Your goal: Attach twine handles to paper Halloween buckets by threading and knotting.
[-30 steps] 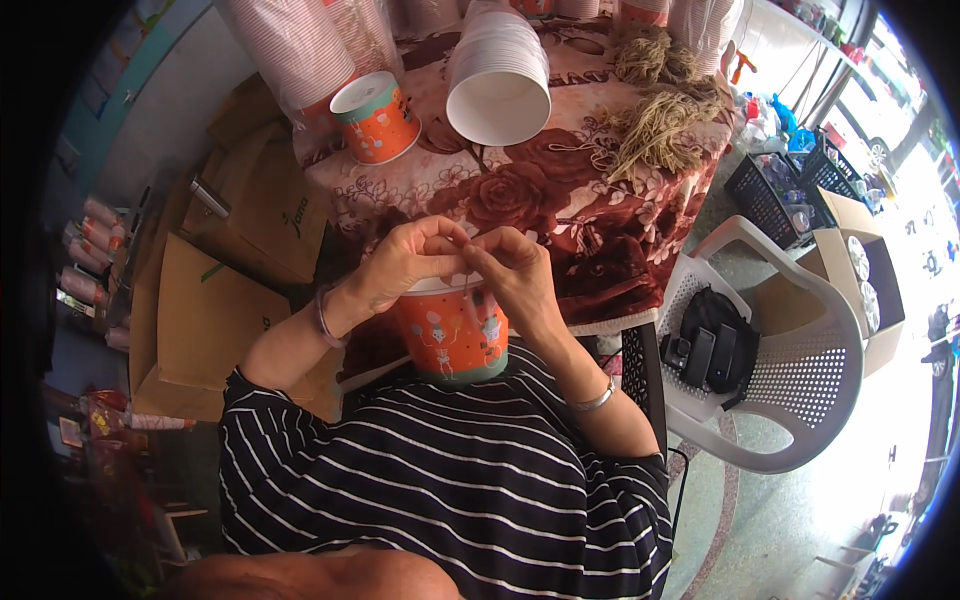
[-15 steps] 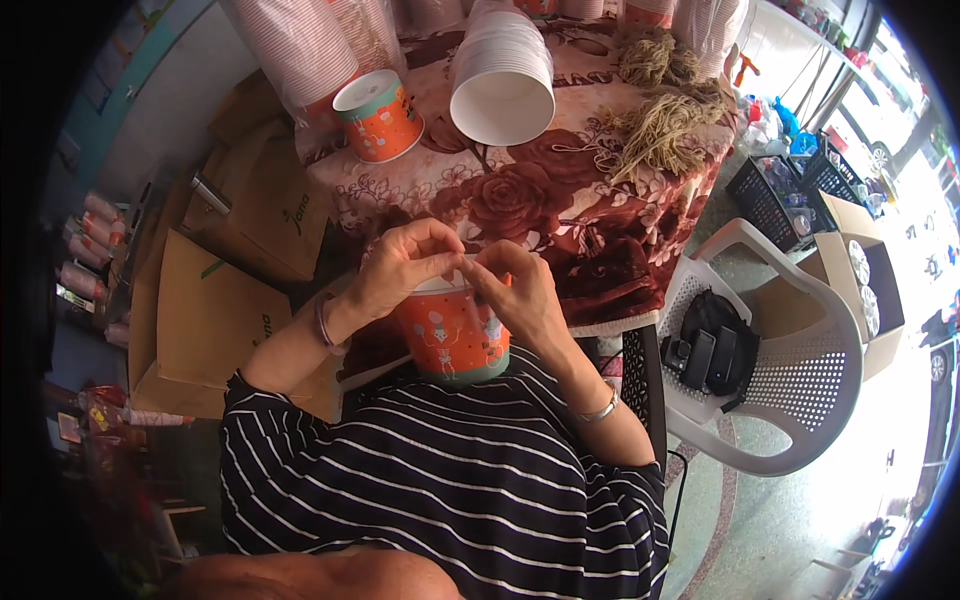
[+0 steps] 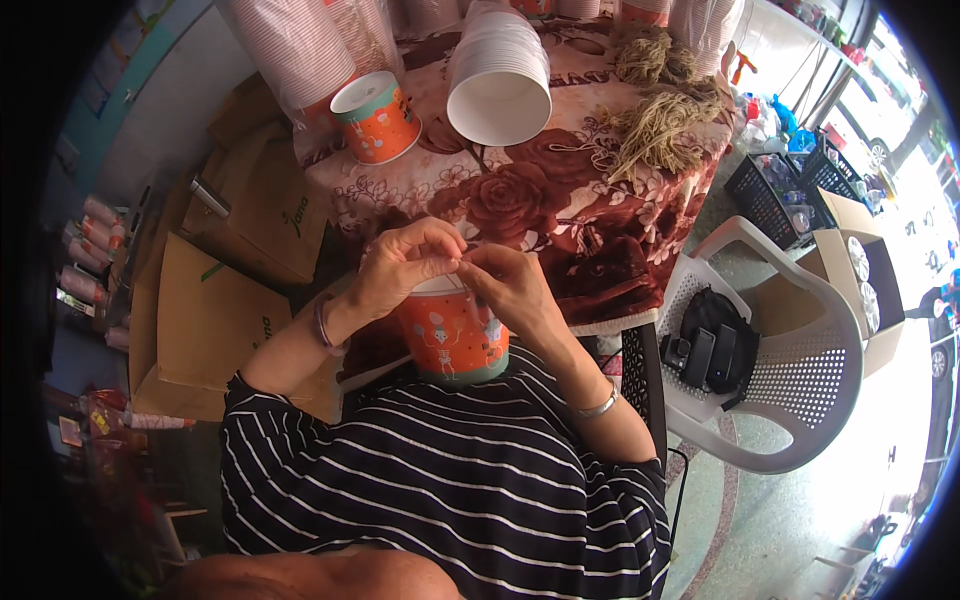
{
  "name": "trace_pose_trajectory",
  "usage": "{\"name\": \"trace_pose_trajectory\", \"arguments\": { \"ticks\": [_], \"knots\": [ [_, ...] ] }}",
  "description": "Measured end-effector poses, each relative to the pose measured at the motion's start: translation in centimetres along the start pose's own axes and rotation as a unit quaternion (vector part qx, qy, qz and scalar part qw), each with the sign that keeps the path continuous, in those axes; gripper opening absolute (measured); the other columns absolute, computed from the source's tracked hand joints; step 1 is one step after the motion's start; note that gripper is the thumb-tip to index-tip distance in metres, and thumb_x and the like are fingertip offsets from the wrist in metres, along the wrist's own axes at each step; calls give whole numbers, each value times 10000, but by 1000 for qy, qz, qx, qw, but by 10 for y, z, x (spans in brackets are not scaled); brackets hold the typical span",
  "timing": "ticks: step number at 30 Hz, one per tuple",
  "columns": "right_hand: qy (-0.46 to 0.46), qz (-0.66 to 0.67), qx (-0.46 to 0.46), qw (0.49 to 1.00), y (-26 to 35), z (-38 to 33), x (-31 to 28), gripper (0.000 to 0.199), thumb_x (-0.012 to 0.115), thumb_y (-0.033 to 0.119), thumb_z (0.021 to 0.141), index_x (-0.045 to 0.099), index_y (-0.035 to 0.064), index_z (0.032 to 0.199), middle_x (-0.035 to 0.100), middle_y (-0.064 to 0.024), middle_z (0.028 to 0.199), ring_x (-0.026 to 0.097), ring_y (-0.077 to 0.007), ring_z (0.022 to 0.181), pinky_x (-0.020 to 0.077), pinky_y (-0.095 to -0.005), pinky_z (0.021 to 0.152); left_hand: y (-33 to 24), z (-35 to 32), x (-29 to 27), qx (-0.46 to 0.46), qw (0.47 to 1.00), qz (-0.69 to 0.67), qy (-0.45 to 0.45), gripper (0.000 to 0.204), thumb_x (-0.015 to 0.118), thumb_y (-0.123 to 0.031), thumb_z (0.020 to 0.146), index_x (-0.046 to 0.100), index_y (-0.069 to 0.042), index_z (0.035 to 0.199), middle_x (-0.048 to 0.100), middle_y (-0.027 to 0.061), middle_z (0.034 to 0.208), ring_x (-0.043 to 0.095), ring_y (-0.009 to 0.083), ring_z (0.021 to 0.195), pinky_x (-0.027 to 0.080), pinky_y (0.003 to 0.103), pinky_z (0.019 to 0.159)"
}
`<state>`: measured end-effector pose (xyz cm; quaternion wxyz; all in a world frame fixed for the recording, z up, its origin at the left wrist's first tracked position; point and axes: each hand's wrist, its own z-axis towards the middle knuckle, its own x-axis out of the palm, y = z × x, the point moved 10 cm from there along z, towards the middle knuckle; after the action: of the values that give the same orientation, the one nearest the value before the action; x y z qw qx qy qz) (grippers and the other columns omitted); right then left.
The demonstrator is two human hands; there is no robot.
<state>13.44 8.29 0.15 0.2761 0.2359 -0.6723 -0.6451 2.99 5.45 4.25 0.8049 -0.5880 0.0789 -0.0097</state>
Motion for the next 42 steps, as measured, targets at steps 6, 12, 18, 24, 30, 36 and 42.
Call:
{"name": "trace_pose_trajectory", "arguments": {
  "ticks": [6, 12, 18, 24, 30, 36, 42],
  "knots": [
    [11, 78, -20, 997, -2, 2, 2, 122, 634, 151, 894, 613, 32, 910, 586, 41, 771, 505, -19, 656, 398, -172, 573, 4, -1, -3, 0, 999, -36, -8, 63, 651, -8, 851, 632, -13, 910, 605, 29, 972, 586, 89, 896, 508, 239, 805],
    [-35, 101, -70, 992, -2, 1, -2, 96, 626, 127, 899, 591, 37, 908, 589, 31, 766, 521, -24, 660, 424, -174, 586, 19, -5, -6, -99, 994, -45, 3, 91, 649, -58, 871, 640, -25, 954, 625, 0, 898, 588, 69, 824, 496, 218, 756],
    [-117, 18, -160, 980, 7, 1, -6, 91, 617, 97, 878, 582, 14, 872, 620, -26, 709, 602, -76, 630, 475, -223, 557, 21, -5, -2, -128, 989, -68, 16, 112, 655, -82, 874, 631, -30, 969, 620, -4, 876, 576, 54, 799, 485, 205, 720],
    [-151, -112, -188, 964, 15, -5, -4, 49, 585, 58, 909, 576, 10, 910, 614, -17, 760, 600, -67, 692, 488, -211, 587, 26, -6, -7, -132, 991, -30, -16, 90, 655, -60, 863, 618, -25, 937, 622, -3, 856, 567, 51, 762, 482, 206, 675],
    [-60, -18, -98, 993, 0, 10, -12, 120, 602, 87, 907, 599, -23, 957, 650, -49, 806, 620, -85, 743, 509, -222, 679, 32, -3, -13, -127, 991, -32, -26, 87, 653, -65, 860, 601, -27, 919, 613, 10, 838, 554, 67, 703, 462, 207, 651],
    [22, -128, -64, 990, -18, 7, -9, 176, 685, 149, 852, 658, -1, 940, 660, -36, 809, 582, -96, 733, 473, -245, 688, 51, 3, -16, -130, 990, -59, 10, 69, 651, -57, 860, 597, -35, 896, 609, 19, 824, 551, 69, 698, 458, 211, 651],
    [-73, -361, -275, 888, 24, -15, 18, 141, 706, 113, 781, 669, 24, 885, 657, -56, 797, 594, -184, 750, 457, -300, 683, 66, -1, -16, -127, 987, -85, 48, 81, 658, -71, 863, 594, -31, 893, 611, 25, 816, 560, 75, 708, 465, 218, 661]
  ]
}}
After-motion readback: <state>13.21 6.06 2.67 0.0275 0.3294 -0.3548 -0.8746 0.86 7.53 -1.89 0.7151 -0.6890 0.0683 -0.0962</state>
